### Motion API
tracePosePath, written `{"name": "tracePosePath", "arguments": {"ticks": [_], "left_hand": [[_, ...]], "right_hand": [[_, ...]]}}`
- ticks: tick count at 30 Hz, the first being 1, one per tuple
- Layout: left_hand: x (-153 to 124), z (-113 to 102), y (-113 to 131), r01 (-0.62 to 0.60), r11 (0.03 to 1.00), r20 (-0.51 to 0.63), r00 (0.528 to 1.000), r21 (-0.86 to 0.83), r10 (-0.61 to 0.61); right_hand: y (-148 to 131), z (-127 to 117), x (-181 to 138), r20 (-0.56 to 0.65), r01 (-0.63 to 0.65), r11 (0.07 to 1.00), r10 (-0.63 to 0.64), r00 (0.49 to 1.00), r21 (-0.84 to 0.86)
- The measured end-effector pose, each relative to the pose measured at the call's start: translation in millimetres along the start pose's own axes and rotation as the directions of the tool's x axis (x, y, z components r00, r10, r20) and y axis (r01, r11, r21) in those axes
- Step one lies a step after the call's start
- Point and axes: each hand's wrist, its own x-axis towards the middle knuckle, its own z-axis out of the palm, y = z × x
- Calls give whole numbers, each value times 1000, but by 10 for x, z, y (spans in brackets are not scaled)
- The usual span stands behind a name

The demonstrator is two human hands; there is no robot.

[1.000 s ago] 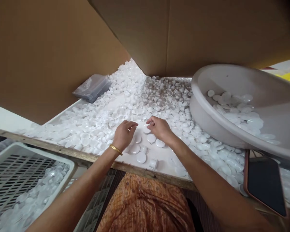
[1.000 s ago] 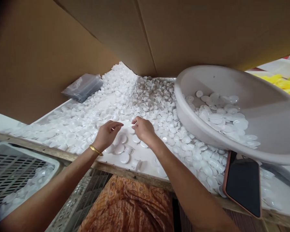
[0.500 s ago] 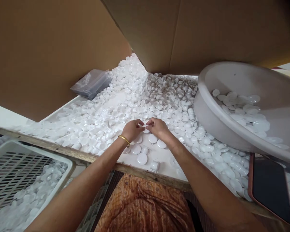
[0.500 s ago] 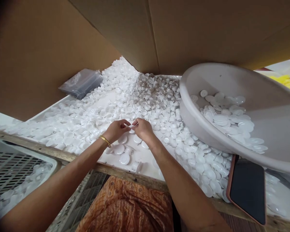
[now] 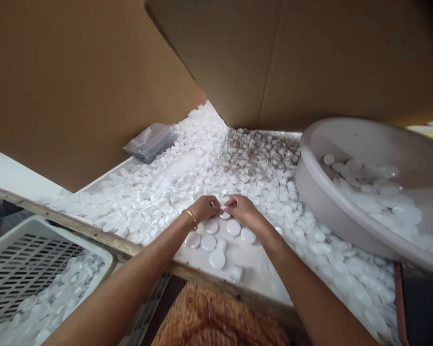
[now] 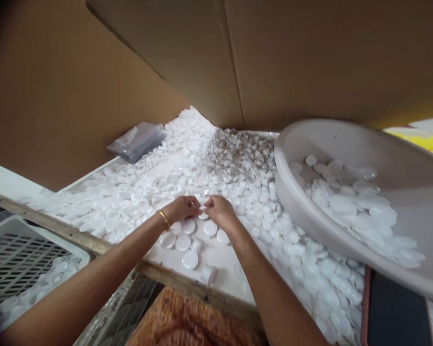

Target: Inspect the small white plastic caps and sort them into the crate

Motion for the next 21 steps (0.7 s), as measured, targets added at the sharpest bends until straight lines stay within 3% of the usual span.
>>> {"name": "tracePosePath", "arguments": {"ticks": [6, 14, 17, 21], "left_hand": [[-84, -59, 81, 36, 995, -26, 999, 96, -33], [-293, -12, -27, -65, 989, -245, 965, 134, 97], [-346, -128, -39, -156, 962, -346, 910, 223, 228], [-300, -361, -38, -239, 900, -421, 820, 364, 389]], "right_hand": [[-62, 82, -16, -11, 121, 993, -121, 993, -19], [-153, 37, -208, -21, 280, 925, -295, 955, -256], [-275, 47, -205, -15, 403, 828, -443, 896, -390], [-416, 222, 10, 102, 586, 578, -657, 747, -568]]}}
